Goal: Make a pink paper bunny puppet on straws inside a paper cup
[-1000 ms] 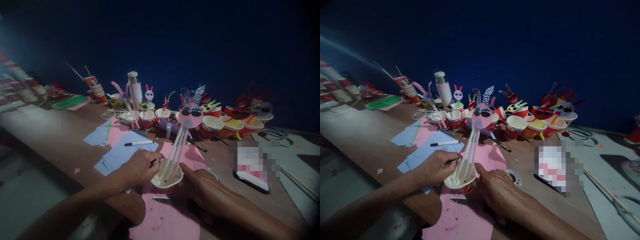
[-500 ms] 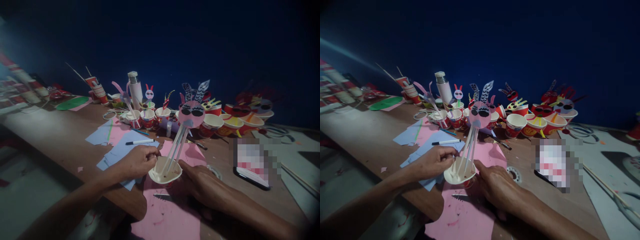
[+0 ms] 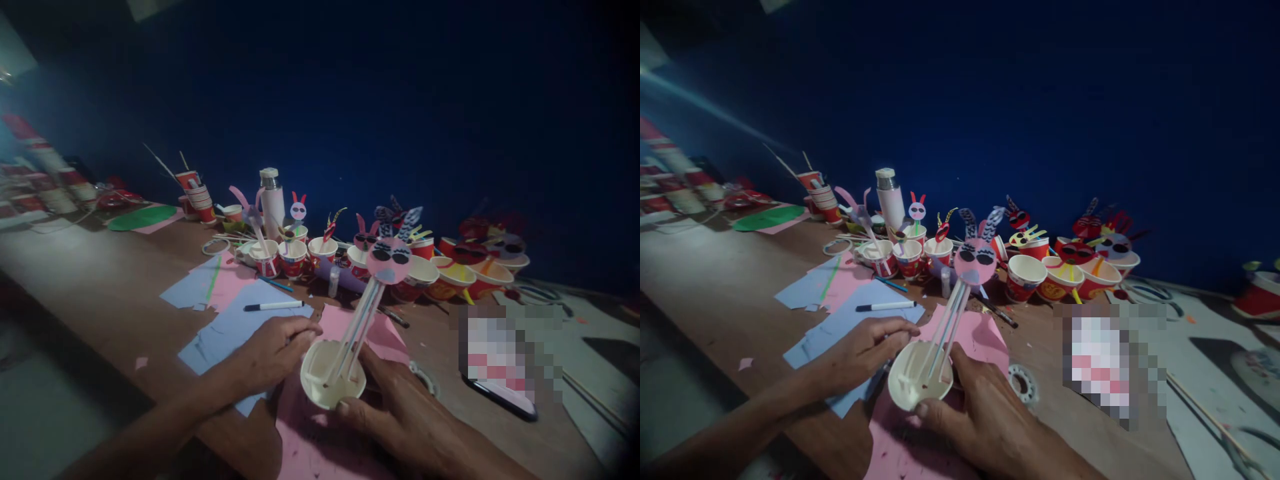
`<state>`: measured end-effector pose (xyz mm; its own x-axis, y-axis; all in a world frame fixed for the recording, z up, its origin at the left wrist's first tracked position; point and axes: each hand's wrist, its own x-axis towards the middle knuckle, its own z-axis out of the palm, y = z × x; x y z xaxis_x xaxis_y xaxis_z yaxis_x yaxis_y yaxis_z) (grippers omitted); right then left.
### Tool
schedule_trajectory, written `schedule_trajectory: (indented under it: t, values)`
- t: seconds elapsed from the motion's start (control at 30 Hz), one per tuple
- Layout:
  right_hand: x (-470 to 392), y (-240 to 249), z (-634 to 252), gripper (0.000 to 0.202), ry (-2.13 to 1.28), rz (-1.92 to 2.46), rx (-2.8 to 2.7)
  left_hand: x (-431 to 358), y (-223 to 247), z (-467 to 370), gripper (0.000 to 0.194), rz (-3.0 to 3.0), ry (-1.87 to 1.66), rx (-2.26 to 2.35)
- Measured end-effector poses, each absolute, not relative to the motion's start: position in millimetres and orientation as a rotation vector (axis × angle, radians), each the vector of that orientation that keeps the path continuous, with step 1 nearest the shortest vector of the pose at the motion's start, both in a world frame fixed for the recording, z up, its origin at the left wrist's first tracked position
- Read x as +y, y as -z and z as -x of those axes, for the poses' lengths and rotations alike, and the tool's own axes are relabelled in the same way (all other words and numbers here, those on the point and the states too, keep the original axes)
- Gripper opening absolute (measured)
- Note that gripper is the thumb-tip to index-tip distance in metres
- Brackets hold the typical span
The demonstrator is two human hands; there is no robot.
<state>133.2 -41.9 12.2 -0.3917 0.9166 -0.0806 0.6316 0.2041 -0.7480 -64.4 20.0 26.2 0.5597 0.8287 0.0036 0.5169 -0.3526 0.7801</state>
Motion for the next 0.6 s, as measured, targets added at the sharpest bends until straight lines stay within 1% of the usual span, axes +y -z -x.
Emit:
schedule_trajectory:
  t: [0.07, 0.23, 0.37, 0.6]
  values:
    - [-42, -9, -133, 0.038, -0.994, 1.459, -2.112, 17, -26, 73, 0.027, -1.98, -0.538, 1.02]
    - [-42, -5, -133, 0.036, -0.905, 1.501, -2.142, 5, -13, 83, 0.027, -1.724, -0.402, 0.978]
    - [-41, -4, -133, 0.035, -0.843, 1.53, -2.186, 5, -5, 84, 0.021, -1.698, -0.425, 0.988]
    - [-38, -11, -137, 0.035, -0.813, 1.553, -2.284, 12, -13, 89, 0.03, -1.811, -0.357, 0.83]
